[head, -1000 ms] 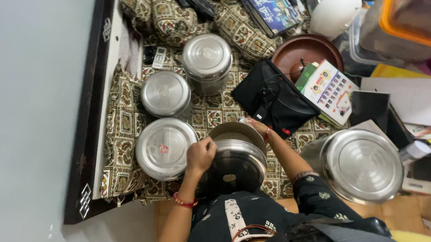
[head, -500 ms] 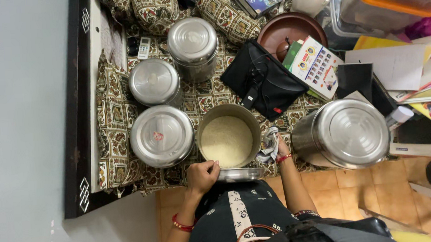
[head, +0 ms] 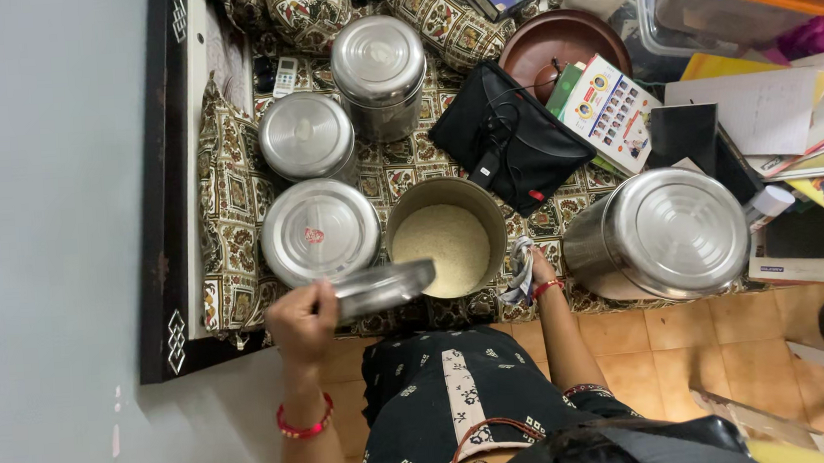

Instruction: The person wipes several stainless steel containers and their lids using a cloth, then opens a container of grains to touch the contents by hand before replacing the lids.

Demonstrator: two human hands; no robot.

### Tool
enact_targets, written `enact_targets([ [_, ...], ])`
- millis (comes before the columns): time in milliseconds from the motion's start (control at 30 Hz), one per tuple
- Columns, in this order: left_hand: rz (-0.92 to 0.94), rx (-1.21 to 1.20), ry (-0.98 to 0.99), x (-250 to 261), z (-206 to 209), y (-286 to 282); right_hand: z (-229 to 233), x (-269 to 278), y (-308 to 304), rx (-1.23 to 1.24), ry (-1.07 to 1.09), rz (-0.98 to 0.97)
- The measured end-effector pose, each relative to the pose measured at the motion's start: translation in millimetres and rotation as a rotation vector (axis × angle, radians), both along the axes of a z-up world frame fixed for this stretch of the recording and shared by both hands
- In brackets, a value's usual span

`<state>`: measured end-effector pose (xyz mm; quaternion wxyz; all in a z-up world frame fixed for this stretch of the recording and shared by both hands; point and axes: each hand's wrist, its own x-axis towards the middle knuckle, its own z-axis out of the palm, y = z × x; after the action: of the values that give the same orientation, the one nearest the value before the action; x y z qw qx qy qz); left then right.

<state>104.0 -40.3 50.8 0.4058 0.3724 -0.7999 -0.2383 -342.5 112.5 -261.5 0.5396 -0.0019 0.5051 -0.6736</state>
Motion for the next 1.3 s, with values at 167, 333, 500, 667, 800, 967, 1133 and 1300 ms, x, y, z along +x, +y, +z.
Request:
enact_targets([
  [167, 0.320, -0.308, -0.100, 17.0, -41.0, -40.6, -4.5, 2.9, 5.2, 0.075, 0.054, -0.058],
  [333, 0.324, -0.465, -0.131, 10.4, -103.5, -70.1, -8.1, 0.0, 11.1, 0.115, 0.174, -0.135],
  [500, 0.296, -0.611, -0.192, 5.4, -138.6, -71.1, -1.5, -2.5, 27.0, 0.105, 0.165, -0.114],
  [667, 0.296, -0.550, -0.233, 2.3, -148.0, -62.1, -9.2, -9.4, 33.8, 0.161, 0.213, -0.184],
  [800, 0.252, -0.536, -0.243, 0.0, -158.2, -49.5, -14.2, -9.5, 32.4, 0.204, 0.274, -0.174],
  [967, 0.218, -0.472, -0.312, 3.7, -189.4, -49.6, -12.6, -9.6, 34.9, 0.252, 0.306, -0.170],
  [1133, 0.272, -0.493, -0.311, 16.0, -199.4, -55.0, -7.8, -13.2, 33.7, 0.277, 0.346, -0.181],
  [1300, 0.296, -0.461, -0.353, 26.4, -225.8, -58.0, 11.5, -10.6, 31.8, 0.179, 0.338, -0.199],
])
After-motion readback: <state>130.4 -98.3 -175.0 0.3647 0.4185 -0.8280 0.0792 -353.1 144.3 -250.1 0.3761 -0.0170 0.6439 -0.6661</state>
